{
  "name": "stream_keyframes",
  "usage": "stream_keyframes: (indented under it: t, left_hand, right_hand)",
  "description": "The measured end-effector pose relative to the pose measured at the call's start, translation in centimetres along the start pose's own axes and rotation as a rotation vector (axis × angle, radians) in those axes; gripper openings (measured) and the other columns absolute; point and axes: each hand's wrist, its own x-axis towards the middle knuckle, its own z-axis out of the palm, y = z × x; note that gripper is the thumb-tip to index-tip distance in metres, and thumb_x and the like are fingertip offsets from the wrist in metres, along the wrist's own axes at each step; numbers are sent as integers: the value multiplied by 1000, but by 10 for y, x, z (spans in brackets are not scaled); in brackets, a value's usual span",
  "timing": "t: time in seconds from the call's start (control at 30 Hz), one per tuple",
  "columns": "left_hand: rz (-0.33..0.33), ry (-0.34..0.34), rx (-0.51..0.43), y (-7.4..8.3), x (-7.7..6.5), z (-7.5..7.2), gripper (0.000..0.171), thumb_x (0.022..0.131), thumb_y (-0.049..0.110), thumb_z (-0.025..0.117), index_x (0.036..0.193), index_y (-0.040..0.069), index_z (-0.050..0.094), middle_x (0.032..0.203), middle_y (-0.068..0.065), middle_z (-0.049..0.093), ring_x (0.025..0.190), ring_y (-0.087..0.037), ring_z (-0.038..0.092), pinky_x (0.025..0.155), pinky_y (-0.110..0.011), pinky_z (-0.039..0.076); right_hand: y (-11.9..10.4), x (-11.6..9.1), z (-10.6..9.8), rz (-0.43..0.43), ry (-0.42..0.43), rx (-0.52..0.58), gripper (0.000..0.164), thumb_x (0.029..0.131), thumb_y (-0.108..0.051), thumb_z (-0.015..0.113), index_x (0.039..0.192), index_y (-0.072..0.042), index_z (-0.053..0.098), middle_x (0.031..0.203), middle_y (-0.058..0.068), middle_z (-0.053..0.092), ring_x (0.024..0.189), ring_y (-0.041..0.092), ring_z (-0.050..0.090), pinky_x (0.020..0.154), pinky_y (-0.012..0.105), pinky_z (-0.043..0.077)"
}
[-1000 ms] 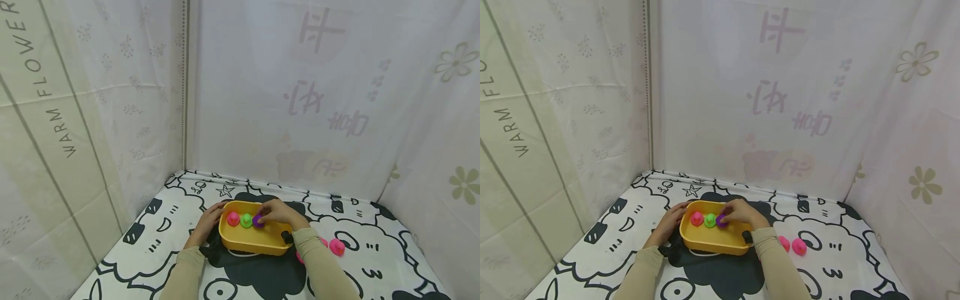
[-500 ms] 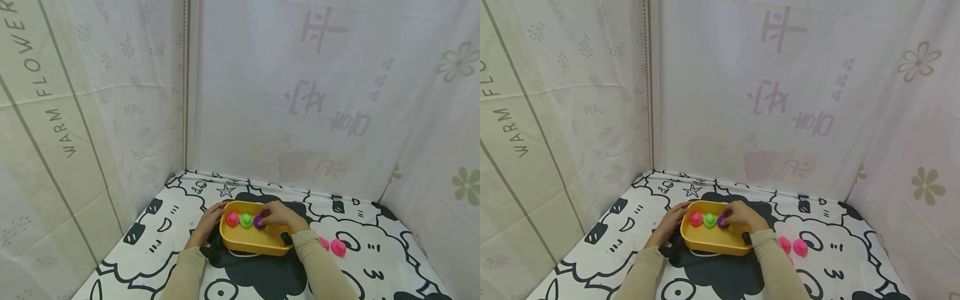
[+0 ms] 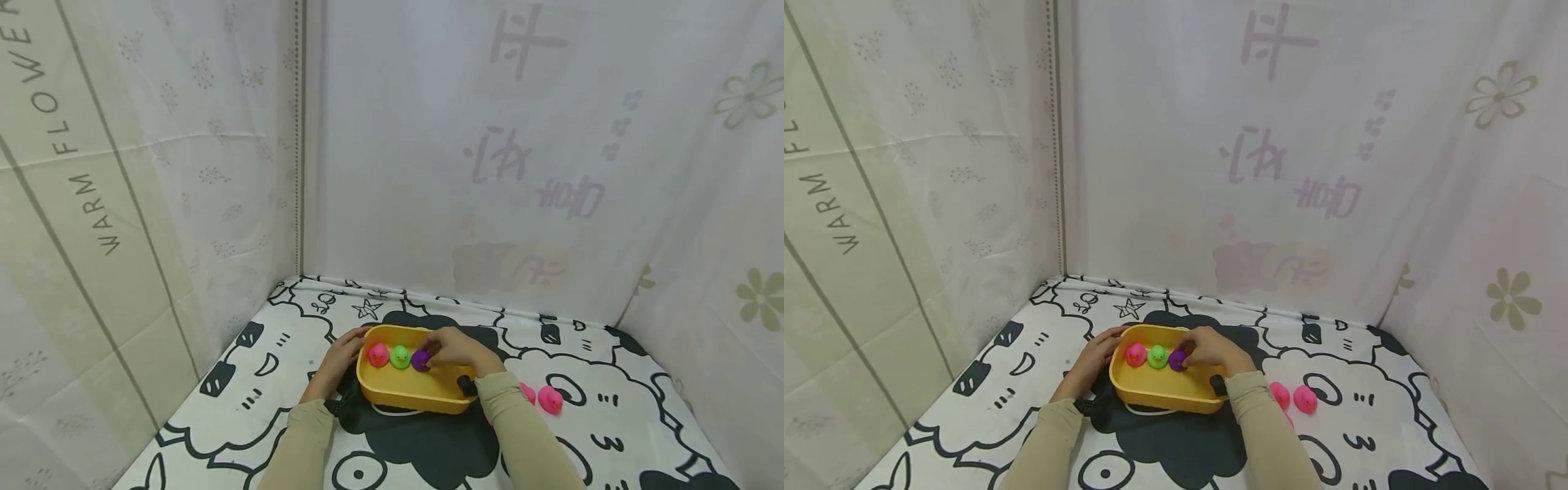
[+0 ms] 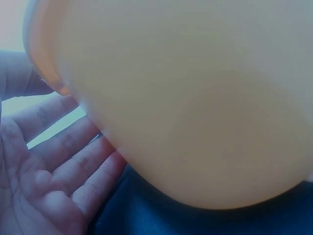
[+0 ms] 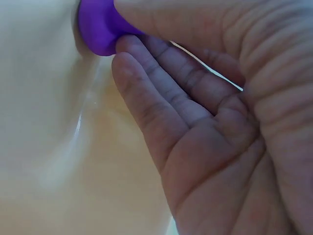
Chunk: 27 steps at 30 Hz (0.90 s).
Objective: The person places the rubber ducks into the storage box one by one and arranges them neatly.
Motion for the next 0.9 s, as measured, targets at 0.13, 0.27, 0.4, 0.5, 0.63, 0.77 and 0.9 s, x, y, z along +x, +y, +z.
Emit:
stream_keyframes:
  t: [0.13,0.27,0.4,0.5,0.63,0.77,0.9]
  left_hand:
    - [-11,6,6,-2,-1,-1,42,101,35,55,138,15,61,140,-9,58,124,-25,57,110,-43,43]
    - [-8,2,-4,-2,-1,0,41,101,36,57,137,17,62,140,-7,58,124,-24,58,110,-42,43]
    - [14,4,5,-2,1,-1,42,101,36,56,137,16,62,140,-8,58,124,-25,57,110,-44,43]
    - [4,8,8,-3,1,-1,40,101,35,56,136,16,63,139,-8,59,124,-25,58,110,-44,44]
    - [-3,-3,3,-4,2,-2,40,101,33,56,137,18,62,138,-7,59,124,-24,58,109,-42,44]
    - [9,-10,9,-4,3,-2,40,101,34,56,137,18,62,138,-7,59,124,-24,58,109,-42,45]
    - [16,-10,16,-3,4,-2,40,101,32,55,138,16,62,138,-9,59,123,-25,58,108,-42,45]
  right_hand:
    - [-1,1,1,5,-7,-5,28,87,-4,74,115,-7,72,105,2,72,97,15,68,88,35,58]
    - [-3,-1,-2,24,-3,-20,29,88,-10,75,118,-9,72,106,1,72,98,15,67,90,36,57]
    - [-5,-3,-9,10,25,-22,33,89,-19,76,120,-7,71,111,2,72,103,18,67,91,39,56]
    - [-6,-6,-12,-7,48,-20,38,89,-28,76,120,-6,71,113,3,71,105,19,67,91,39,57]
    - [-10,-13,-17,-10,89,3,44,88,-34,77,121,-6,70,113,4,71,104,19,66,90,40,56]
    - [-14,-22,-22,6,120,31,48,87,-37,77,124,-7,69,116,6,70,106,21,65,93,43,55]
    - [-11,-29,-26,9,130,23,54,86,-44,77,126,-8,68,118,4,70,107,20,64,95,44,54]
